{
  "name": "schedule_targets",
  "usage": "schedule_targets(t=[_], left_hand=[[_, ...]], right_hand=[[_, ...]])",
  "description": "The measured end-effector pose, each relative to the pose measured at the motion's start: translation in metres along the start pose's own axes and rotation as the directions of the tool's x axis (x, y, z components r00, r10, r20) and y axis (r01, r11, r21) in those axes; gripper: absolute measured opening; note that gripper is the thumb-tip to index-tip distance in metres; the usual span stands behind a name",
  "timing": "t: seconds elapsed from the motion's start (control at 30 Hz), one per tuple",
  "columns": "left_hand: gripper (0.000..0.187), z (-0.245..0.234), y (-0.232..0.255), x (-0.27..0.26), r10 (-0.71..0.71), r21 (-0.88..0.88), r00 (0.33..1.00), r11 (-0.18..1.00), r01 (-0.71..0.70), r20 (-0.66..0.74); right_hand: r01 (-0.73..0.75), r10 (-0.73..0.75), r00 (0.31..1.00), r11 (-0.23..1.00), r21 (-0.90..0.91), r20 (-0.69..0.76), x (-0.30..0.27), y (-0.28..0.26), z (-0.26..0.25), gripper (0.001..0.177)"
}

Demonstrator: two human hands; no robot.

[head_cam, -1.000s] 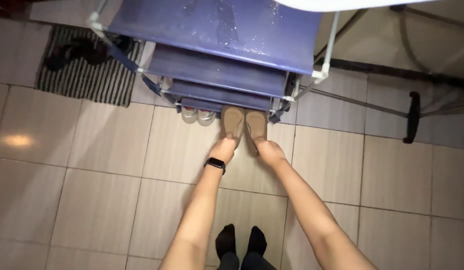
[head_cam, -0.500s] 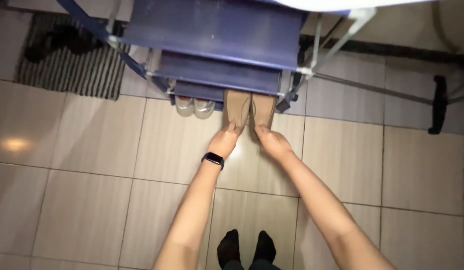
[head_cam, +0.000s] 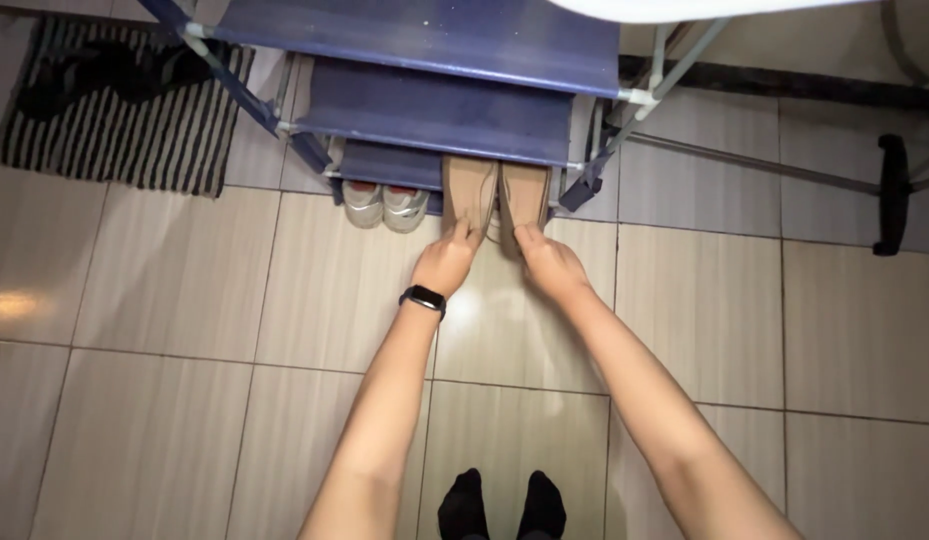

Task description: The person is seen taking shoes out of several locations such as drawers, floor and a shelf and putting them back in an organized manner.

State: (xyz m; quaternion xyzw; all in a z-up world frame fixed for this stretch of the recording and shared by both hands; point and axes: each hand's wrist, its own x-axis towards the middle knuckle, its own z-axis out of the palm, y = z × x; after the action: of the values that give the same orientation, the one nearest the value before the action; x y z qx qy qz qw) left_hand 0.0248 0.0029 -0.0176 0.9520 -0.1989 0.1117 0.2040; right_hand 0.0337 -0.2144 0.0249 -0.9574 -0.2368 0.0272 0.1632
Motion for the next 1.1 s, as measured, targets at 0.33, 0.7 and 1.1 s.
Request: schedule_targets(t=[0.33, 0.7, 1.1], left_hand=[[0.038, 0.003, -0.002, 0.061, 0.04, 0.027, 0.999, 0.999, -0.04, 0.013], [0.005, 0.005, -0.021, 0.084, 0.27, 0.361, 0.949, 0.911, -0.198, -0.16], [0.007, 0.029, -0.02, 0.099, 0.111, 0.327, 0.985, 0.943, -0.063, -0.131]], right_hand=[[-0.172, 0.172, 0.985, 0.985, -0.013, 0.012, 0.049, -0.011, -0.016, 0.035], [-0.017, -0.013, 0.994, 0.965, -0.262, -0.112, 0.068, 0.018, 0.004, 0.019], [0.017, -0.026, 0.999, 0.985, -0.169, -0.047, 0.073, 0.019, -0.015, 0.054]])
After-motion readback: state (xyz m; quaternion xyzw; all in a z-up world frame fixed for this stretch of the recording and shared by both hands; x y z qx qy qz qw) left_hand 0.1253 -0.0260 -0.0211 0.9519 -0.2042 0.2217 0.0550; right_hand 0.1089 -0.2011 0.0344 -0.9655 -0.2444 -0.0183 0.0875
